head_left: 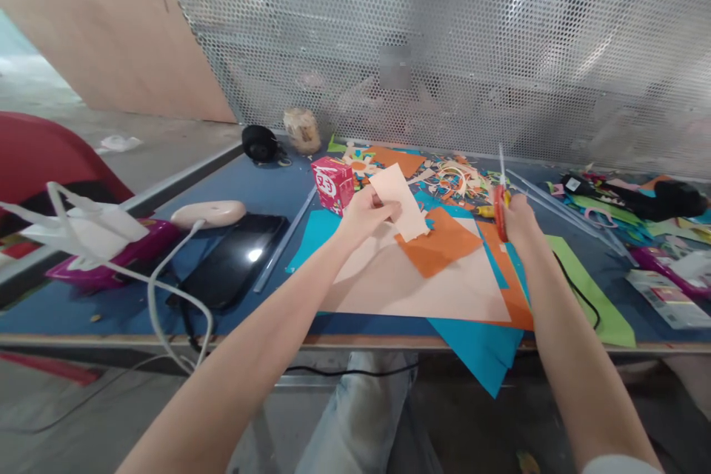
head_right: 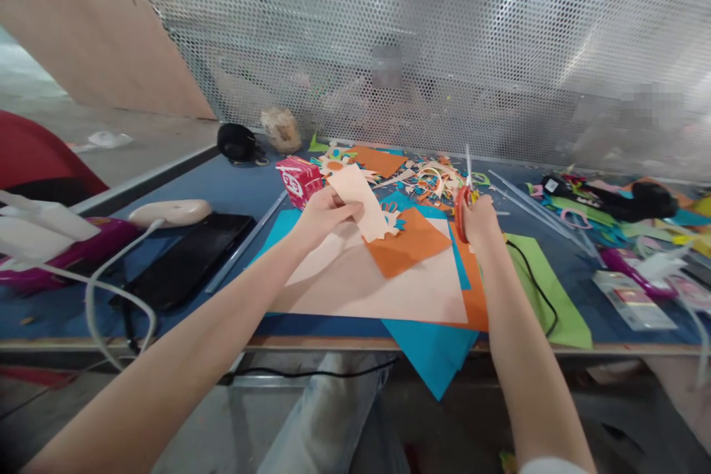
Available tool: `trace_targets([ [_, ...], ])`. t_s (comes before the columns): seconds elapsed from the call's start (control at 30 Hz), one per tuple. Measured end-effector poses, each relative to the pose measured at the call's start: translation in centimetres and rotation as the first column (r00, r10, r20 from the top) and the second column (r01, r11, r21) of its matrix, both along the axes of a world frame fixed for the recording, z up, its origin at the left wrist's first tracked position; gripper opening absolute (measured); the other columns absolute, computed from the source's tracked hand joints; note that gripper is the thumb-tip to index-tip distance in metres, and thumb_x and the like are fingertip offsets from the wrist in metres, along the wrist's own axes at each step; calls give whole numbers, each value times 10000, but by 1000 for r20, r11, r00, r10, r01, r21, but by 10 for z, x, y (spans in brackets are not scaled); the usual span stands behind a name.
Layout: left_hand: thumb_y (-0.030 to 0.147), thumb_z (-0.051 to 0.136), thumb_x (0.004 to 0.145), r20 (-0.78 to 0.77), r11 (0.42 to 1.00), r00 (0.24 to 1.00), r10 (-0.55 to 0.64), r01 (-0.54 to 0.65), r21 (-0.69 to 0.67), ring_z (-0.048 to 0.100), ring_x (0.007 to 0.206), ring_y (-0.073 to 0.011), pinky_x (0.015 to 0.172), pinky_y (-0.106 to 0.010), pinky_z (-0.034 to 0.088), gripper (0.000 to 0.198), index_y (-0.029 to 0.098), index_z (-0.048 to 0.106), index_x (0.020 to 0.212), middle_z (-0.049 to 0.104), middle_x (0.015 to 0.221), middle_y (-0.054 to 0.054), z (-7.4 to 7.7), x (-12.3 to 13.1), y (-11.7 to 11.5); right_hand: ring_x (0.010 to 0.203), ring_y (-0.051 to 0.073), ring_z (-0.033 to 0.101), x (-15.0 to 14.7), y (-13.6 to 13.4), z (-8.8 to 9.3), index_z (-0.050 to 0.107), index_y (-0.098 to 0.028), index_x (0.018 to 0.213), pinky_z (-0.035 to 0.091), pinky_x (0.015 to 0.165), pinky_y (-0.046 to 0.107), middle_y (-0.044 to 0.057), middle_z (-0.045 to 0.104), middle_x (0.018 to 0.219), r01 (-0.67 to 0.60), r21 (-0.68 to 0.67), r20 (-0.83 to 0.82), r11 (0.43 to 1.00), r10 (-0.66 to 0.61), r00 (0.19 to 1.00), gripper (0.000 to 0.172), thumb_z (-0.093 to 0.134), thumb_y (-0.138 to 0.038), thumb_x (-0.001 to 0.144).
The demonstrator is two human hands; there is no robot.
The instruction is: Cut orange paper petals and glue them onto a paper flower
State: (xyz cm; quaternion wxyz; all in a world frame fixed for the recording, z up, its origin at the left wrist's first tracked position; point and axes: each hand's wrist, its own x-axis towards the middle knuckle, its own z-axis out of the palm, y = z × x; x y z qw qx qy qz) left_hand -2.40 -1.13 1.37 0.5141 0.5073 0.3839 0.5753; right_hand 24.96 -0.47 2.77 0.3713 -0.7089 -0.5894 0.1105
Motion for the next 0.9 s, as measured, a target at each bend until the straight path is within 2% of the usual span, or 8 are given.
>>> trace_targets([
  [0.1, 121, 725, 494, 18, 1000, 1000, 10, -10, 6, 588, 576, -103, 584, -216, 483, 294, 116, 608, 764, 664, 651, 8, -1, -1, 1, 807, 310, 584, -16, -8, 1, 382, -222, 820, 421, 678, 399, 81, 557, 730, -46, -19, 51, 999, 47, 998, 475, 536, -655, 700],
  [0.17, 130, 759, 476, 72, 1000, 997, 22, -23, 9, 600, 594, -106, 606, -225, 493, 350, 115, 612, 793, 678, 677, 5, -1, -1, 3, 792, 269, 581, -28, -14, 1, 392, -231, 798, 423, 684, 367, 52, 566, 738, -161, -28, 68, 987, 163, 984, 450, 535, -648, 704],
  [0.27, 152, 806, 453, 216, 997, 975, 57, -65, 33, 639, 676, -123, 687, -248, 515, 423, 122, 621, 833, 708, 750, -10, -2, -1, 7, 785, 233, 581, -43, -24, 0, 434, -228, 800, 431, 693, 338, 37, 595, 786, -354, -48, 88, 934, 357, 930, 426, 558, -622, 696],
  [0.37, 160, 822, 444, 339, 990, 935, 99, -128, 65, 651, 707, -125, 720, -247, 520, 422, 131, 627, 816, 720, 769, -9, -1, -4, 12, 766, 216, 580, -51, -33, 0, 465, -218, 820, 435, 677, 327, 39, 615, 813, -466, -79, 116, 882, 472, 874, 394, 574, -580, 708],
  [0.5, 149, 817, 452, 408, 975, 904, 126, -188, 115, 637, 641, -110, 655, -221, 511, 383, 131, 628, 785, 715, 719, 1, 0, -10, 19, 712, 210, 573, -48, -37, 3, 460, -219, 821, 436, 637, 336, 37, 607, 785, -504, -146, 154, 851, 523, 838, 383, 523, -590, 753],
  [0.7, 130, 808, 475, 401, 963, 910, 106, -195, 186, 645, 644, -117, 638, -224, 508, 369, 138, 639, 803, 717, 718, -2, 4, -11, 16, 771, 238, 607, -52, -41, 5, 462, -220, 821, 466, 678, 372, 67, 630, 849, -562, -187, 123, 806, 587, 800, 337, 553, -536, 745],
  [0.9, 111, 809, 467, 403, 968, 912, 73, -162, 191, 650, 633, -105, 644, -214, 531, 338, 146, 643, 760, 719, 703, 8, 8, -7, 9, 795, 247, 602, -59, -50, 9, 452, -217, 849, 461, 680, 368, 71, 631, 847, -562, -153, 132, 813, 580, 804, 323, 572, -497, 740],
])
